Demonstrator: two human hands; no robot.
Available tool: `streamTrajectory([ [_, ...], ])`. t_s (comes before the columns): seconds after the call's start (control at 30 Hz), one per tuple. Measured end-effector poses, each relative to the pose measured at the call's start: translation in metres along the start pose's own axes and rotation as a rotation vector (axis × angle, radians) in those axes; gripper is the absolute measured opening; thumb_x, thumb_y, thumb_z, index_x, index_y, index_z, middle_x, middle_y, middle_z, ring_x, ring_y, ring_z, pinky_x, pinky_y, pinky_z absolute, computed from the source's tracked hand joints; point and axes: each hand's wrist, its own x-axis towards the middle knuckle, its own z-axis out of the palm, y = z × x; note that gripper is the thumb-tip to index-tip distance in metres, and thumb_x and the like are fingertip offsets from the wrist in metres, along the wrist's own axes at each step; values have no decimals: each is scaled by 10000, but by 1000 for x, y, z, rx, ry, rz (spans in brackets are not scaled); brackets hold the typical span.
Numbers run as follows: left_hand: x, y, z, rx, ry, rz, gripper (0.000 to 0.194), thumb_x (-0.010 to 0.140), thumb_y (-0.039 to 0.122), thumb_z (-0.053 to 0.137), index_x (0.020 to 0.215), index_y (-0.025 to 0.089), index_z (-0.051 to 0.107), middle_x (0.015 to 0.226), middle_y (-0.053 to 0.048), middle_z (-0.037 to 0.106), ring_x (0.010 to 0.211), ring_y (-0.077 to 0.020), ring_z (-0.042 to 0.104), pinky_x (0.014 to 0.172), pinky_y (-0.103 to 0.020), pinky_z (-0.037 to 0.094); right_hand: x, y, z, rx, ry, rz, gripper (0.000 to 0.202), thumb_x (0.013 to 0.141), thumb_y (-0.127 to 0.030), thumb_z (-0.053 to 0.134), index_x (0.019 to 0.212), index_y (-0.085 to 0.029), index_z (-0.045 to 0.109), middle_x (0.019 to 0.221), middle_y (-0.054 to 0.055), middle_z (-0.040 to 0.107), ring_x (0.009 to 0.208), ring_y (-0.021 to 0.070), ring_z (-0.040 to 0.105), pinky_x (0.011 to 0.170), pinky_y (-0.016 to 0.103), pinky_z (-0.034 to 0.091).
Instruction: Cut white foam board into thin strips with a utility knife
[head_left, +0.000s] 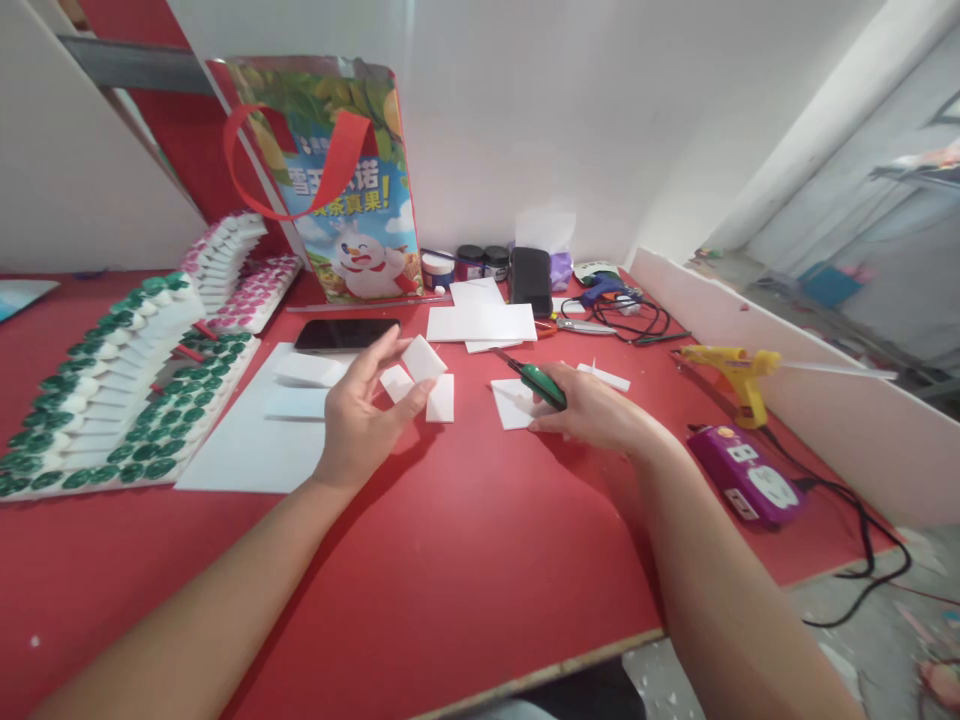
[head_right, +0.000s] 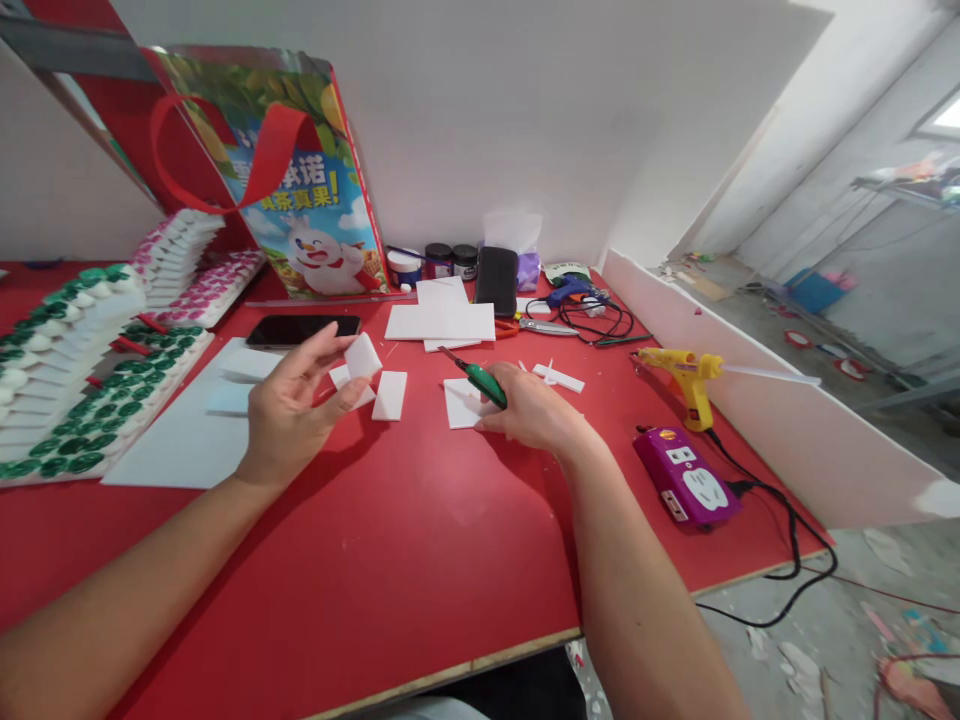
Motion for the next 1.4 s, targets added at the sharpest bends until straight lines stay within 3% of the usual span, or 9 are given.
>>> streamTrajectory([
  [0.2, -5, 11, -1, 285, -207, 123, 621, 791, 425, 745, 1359, 250, 562, 1316, -83, 647, 1221, -265, 600, 1093, -460, 445, 4, -9, 10, -83, 42, -59, 273, 704, -266, 712, 889, -213, 518, 820, -12, 621, 668, 145, 563, 558, 242, 337],
  [0.4, -8, 12, 7, 373, -405, 221, 618, 821, 495, 703, 1346, 203, 557, 1324, -123, 637, 1232, -287, 591, 1067, -464, 461, 7, -22, 21, -30, 9, -155, 277, 716, -277, 735, 886, -192, 533, 835, -4, 619, 722, 148, 566, 620, 238, 357],
  [0.63, -10, 14, 12, 467, -563, 179, 603, 874, 517, 620, 1364, 190, 494, 1323, -122, 624, 1189, -274, 614, 991, -428, 513, 11, -20, 24, 26, -4, -154, 289, 695, -252, 747, 897, -190, 550, 803, -14, 619, 698, 146, 561, 631, 241, 360],
  [0.9, -7, 12, 1, 559, -556, 142, 697, 812, 621, 642, 1369, 225, 507, 1373, -104, 607, 1291, -324, 537, 1071, -497, 444, 10, -19, 25, 39, -12, -164, 312, 713, -231, 745, 965, -194, 564, 820, -8, 642, 659, 142, 576, 627, 245, 373],
  [1.13, -10, 11, 13, 488, -528, 128, 738, 826, 645, 610, 1417, 240, 429, 1374, -107, 601, 1310, -309, 524, 1096, -514, 411, 13, -17, 25, 73, -24, -172, 301, 716, -278, 758, 913, -191, 548, 783, -13, 624, 643, 141, 577, 615, 247, 388],
  [1.4, -10, 16, 15, 399, -526, -50, 718, 730, 654, 709, 1230, 247, 395, 1297, -143, 642, 1241, -326, 590, 930, -468, 531, 11, -18, 23, 101, -67, -117, 321, 729, -227, 734, 984, -199, 540, 798, -19, 626, 548, 113, 578, 537, 236, 418],
])
